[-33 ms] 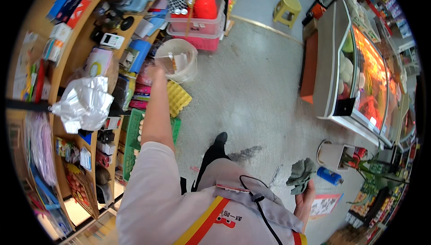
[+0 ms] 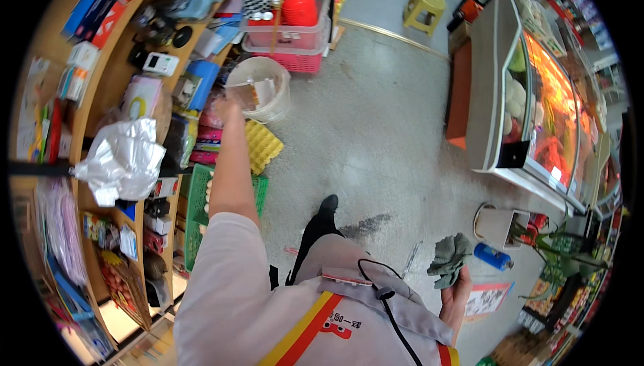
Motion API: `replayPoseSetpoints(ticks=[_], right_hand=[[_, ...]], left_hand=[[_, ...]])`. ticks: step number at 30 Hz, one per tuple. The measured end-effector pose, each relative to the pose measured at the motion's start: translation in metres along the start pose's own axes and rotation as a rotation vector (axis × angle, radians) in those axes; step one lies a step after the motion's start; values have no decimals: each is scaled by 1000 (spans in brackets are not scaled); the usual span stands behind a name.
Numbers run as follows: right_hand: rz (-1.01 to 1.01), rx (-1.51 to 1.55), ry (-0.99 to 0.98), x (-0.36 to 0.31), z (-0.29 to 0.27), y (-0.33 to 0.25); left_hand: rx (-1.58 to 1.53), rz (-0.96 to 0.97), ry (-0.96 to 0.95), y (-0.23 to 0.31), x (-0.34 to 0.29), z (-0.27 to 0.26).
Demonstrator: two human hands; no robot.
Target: The person wipes the glass lid and metal frame of a refrigerated display case using a cloth. They then move to the checkout counter and wipe the red countertop and the area around the computer keyboard. Finally, they return to the display case to wipe the glass again.
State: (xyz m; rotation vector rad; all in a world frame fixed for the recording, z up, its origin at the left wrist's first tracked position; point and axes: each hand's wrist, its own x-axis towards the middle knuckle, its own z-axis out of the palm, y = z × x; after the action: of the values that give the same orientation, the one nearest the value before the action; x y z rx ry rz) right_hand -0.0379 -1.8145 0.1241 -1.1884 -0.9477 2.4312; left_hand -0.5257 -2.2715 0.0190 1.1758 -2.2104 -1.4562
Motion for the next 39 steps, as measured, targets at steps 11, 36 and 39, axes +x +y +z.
replayPoseSetpoints(ticks=[11, 36, 39], right_hand=[[-156, 189, 170, -6, -7, -34], [-694, 869, 595, -125, -525, -182], [-719, 886, 646, -107, -574, -212]], left_hand=[[157, -653, -1199, -230, -268, 105], [-1489, -769, -3011, 136, -1122, -100], [-1410, -885, -3094, 128, -1194, -74]])
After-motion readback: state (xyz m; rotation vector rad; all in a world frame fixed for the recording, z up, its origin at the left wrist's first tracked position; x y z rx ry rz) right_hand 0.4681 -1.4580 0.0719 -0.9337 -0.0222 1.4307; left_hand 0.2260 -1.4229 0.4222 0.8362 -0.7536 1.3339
